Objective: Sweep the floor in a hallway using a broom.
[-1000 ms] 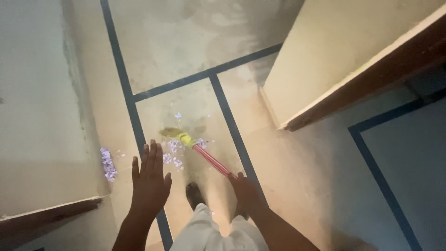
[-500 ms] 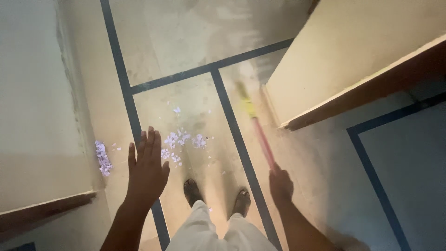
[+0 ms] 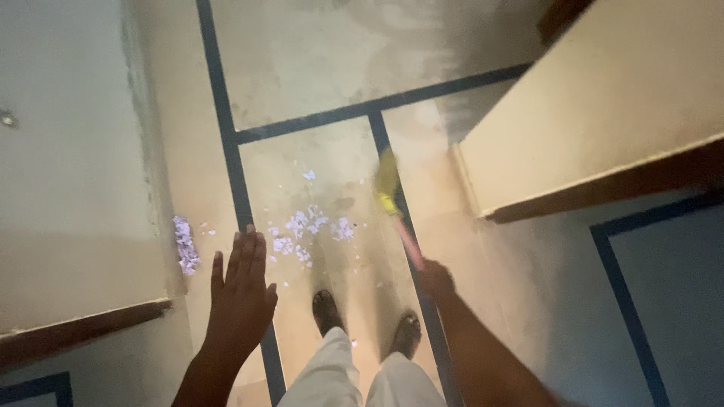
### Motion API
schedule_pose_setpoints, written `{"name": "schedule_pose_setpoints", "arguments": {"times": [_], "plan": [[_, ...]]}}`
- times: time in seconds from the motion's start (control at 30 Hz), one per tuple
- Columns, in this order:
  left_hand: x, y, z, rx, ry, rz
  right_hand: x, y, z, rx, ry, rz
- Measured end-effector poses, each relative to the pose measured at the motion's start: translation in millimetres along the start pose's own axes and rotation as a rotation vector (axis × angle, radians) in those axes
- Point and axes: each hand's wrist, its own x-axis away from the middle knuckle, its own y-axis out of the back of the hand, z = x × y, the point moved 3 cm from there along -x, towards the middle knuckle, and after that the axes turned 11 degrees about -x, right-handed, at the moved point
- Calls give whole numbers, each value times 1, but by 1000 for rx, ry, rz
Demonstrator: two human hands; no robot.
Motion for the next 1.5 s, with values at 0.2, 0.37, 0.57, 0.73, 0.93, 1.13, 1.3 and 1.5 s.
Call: {"name": "schedule_pose_setpoints", "arguments": {"times": [0.2,0.37,0.57,0.73,0.93,1.13,1.3,1.5], "plan": [[-9,7,51,-49,42,-11,36,-10,126,-173,366,-68],[-31,12,78,39,54,-21,49,-3,142,-95,630,-256],[-69,9,93,54,-35,-89,54,87,139,400,169,-103],[-97,17,99,73,30,-134,32,95,60,126,-120,-256],[-126,3,96,-136,125,86,-2,104,76,-508,-623,-171],[-122,-8,74,-70,239,-57,-192,-26,-79,513,903,-270],[-121,-9,30,-17,448,-28,-236,19,90,105,678,176],[-120,5,-20,-16,632,-29,-259,63,228,186,592,440]]}}
